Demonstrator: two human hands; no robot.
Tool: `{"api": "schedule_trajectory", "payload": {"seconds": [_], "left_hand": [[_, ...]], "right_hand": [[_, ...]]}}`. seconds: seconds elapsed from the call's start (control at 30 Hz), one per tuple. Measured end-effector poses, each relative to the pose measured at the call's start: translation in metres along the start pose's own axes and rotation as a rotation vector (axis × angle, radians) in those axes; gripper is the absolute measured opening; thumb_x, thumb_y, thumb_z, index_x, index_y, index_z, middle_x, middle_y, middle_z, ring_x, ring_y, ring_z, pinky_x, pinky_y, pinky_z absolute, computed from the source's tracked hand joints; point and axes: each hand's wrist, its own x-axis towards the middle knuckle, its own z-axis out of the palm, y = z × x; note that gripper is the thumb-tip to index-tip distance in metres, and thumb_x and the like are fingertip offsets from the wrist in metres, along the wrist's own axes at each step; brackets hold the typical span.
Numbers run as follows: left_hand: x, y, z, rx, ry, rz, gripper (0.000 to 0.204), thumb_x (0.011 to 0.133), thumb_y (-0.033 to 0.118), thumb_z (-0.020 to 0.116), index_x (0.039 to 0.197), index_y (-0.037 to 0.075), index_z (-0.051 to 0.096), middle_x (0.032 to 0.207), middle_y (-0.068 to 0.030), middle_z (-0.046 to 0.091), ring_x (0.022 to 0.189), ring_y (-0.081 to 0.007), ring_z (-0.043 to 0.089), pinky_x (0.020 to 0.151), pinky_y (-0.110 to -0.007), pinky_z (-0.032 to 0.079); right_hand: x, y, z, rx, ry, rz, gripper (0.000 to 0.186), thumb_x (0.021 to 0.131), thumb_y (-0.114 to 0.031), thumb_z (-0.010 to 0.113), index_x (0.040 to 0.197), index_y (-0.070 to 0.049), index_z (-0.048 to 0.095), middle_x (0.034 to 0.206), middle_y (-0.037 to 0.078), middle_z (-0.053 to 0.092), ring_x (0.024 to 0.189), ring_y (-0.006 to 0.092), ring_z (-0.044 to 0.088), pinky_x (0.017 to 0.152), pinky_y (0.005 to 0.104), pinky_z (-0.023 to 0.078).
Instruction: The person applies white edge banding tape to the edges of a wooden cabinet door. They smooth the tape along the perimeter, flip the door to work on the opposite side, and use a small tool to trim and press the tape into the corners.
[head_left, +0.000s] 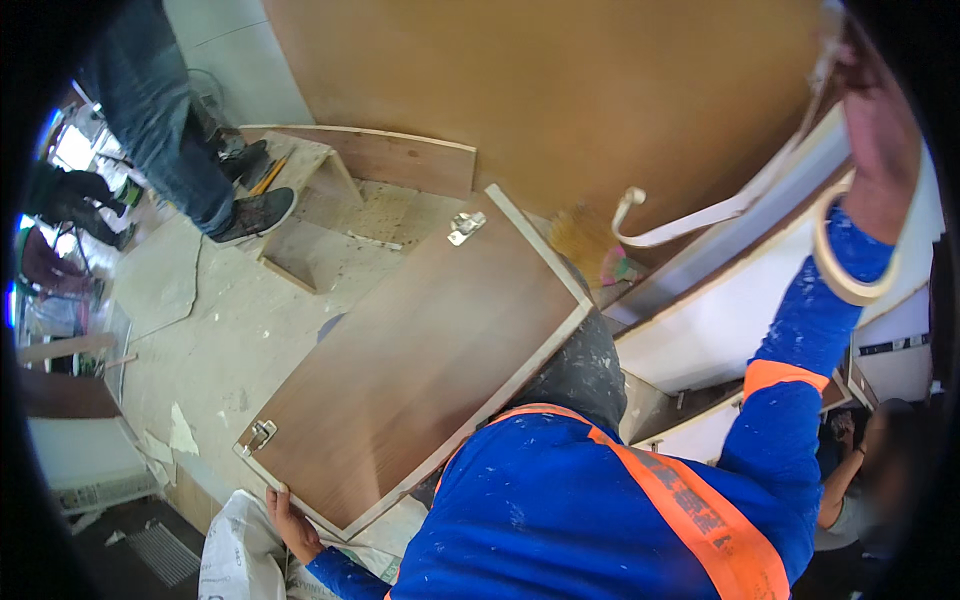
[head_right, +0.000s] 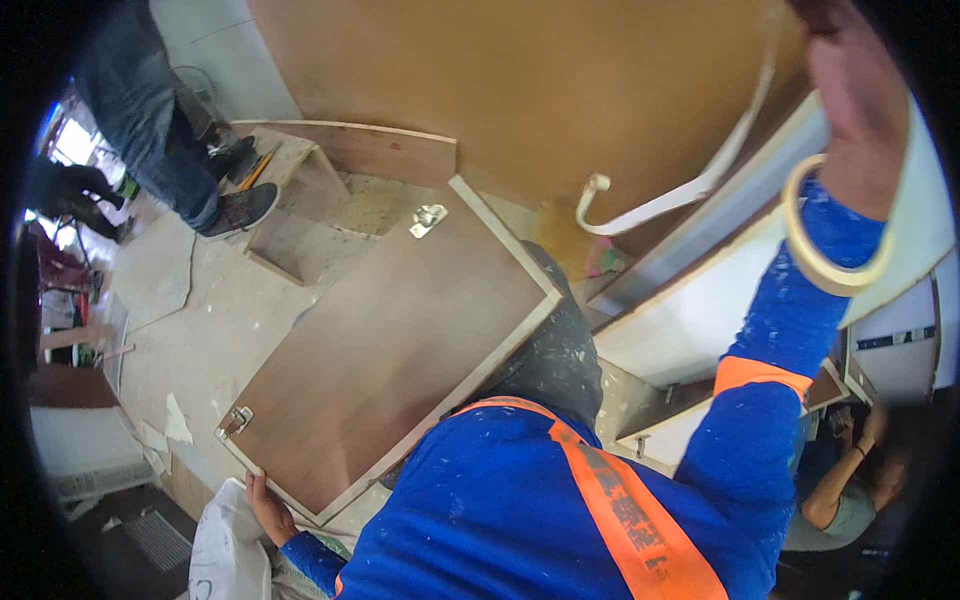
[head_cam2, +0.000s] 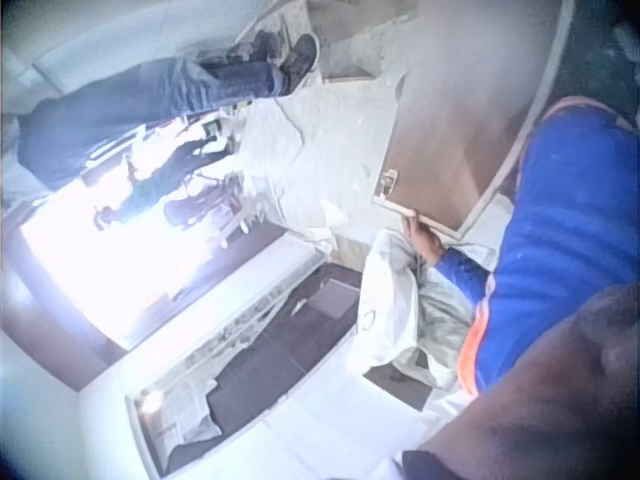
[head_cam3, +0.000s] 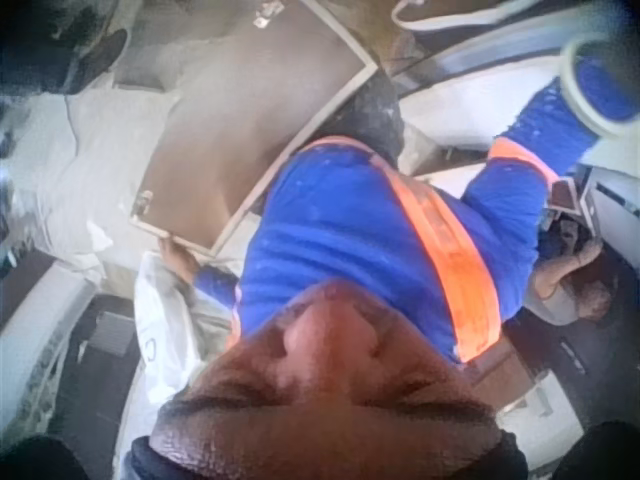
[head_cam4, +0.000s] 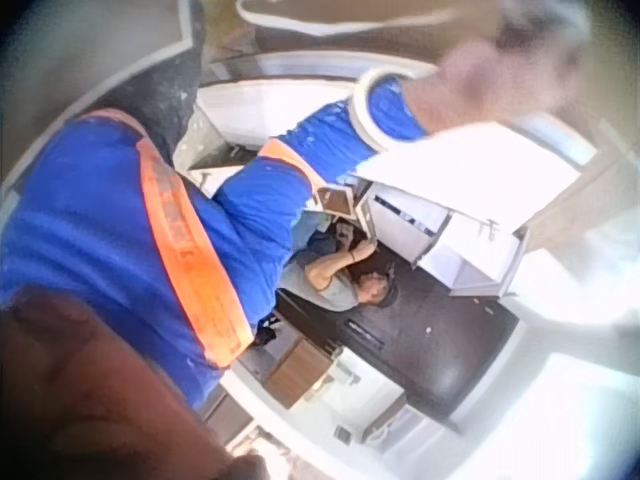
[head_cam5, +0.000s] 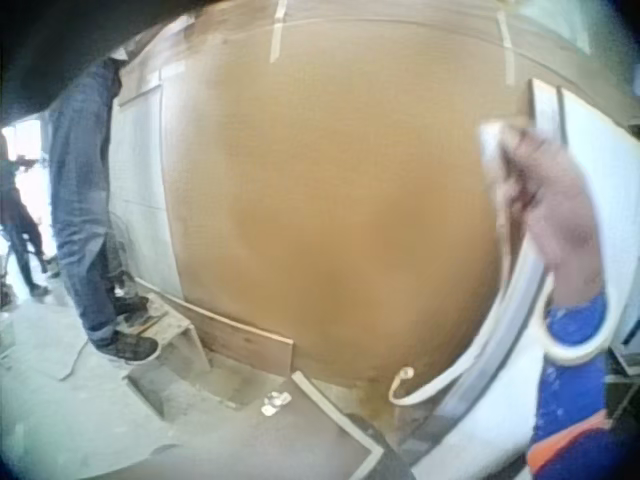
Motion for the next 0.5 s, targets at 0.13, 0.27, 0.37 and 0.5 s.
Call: {"api": "schedule_trajectory", "payload": {"seconds": [0.13,0.27,0.37,0.5], "left_hand": [[0.001,-0.011,-0.014,0.002,0.141,-0.006,0.040,0.102,0.015,0.067,0.138,-0.001,0.061,0.133,-0.0099,0.068,0.125,-0.0201,0.060,0.112,-0.035,0.040],[0.008,-0.008,-0.013,0.013,0.103,-0.009,0.047,0.102,0.015,0.067,0.145,-0.003,0.057,0.139,-0.0115,0.066,0.131,-0.0217,0.057,0.117,-0.036,0.037],[0.004,0.005,0.007,0.043,-0.018,-0.024,0.060,0.101,0.026,0.068,0.152,-0.003,0.052,0.149,-0.0137,0.059,0.140,-0.0266,0.051,0.121,-0.040,0.033],[0.003,-0.001,-0.007,0.058,-0.007,-0.036,0.062,0.100,0.029,0.069,0.152,0.000,0.052,0.150,-0.0138,0.058,0.141,-0.0274,0.051,0.120,-0.042,0.036]], "right_hand": [[-0.058,0.029,0.052,0.614,-0.018,0.376,0.013,0.106,-0.016,0.068,0.109,-0.004,0.072,0.090,0.004,0.076,0.075,0.0122,0.071,0.070,0.0252,0.058],[-0.112,0.078,0.066,0.435,-0.045,0.380,0.014,0.108,-0.007,0.060,0.113,0.002,0.069,0.099,0.009,0.072,0.093,0.0192,0.072,0.086,0.0329,0.060],[-0.176,0.090,0.099,0.343,-0.037,0.475,0.013,0.105,-0.012,0.065,0.107,-0.001,0.071,0.093,0.004,0.072,0.085,0.0152,0.067,0.084,0.0319,0.054],[-0.311,0.109,0.156,0.142,-0.238,0.505,0.015,0.101,-0.013,0.067,0.106,0.000,0.070,0.097,0.015,0.071,0.093,0.0297,0.069,0.086,0.0400,0.054]]}}
